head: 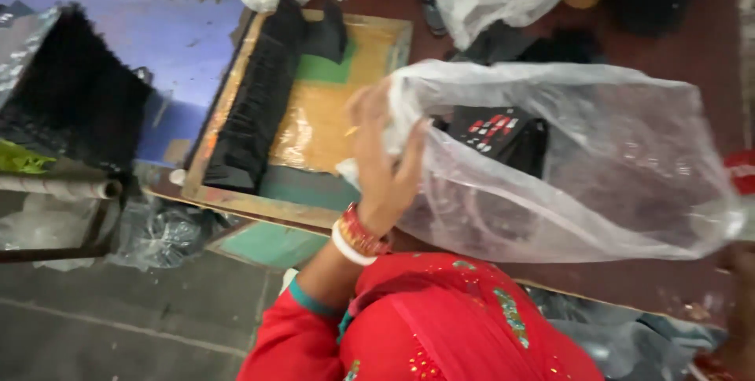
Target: The person sorts through printed black textile parts on a workspace, organizes them into stacks by hand, and then places the stacks into a clear plastic bag.
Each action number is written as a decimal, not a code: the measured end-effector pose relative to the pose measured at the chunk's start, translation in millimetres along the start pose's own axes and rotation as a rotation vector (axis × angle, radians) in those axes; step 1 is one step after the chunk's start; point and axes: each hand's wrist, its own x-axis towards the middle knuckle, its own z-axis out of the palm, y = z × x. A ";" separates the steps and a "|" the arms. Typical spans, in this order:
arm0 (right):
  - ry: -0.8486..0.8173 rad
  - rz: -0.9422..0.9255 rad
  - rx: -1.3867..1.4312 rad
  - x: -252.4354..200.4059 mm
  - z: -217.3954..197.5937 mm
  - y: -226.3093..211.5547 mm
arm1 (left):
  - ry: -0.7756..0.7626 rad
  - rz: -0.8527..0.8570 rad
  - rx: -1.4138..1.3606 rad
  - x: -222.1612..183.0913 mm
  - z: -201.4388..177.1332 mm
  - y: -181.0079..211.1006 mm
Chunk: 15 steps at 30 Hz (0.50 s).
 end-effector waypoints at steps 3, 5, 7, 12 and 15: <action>0.057 0.028 -0.105 -35.7 31.8 -25.6 | 0.153 0.116 0.190 -36.3 6.9 26.9; 0.147 0.208 -0.388 -37.2 50.9 -80.8 | 0.155 0.375 0.356 -62.4 5.0 37.1; 0.180 0.122 -0.564 -39.1 31.9 -53.8 | -0.163 0.466 0.015 -66.0 17.8 53.3; 0.077 0.154 -0.839 -45.8 4.0 -31.0 | -1.153 0.259 -0.618 -68.6 88.3 84.5; 0.097 0.226 -0.658 -51.6 10.0 -33.9 | -1.465 0.245 -0.558 -79.9 112.2 68.0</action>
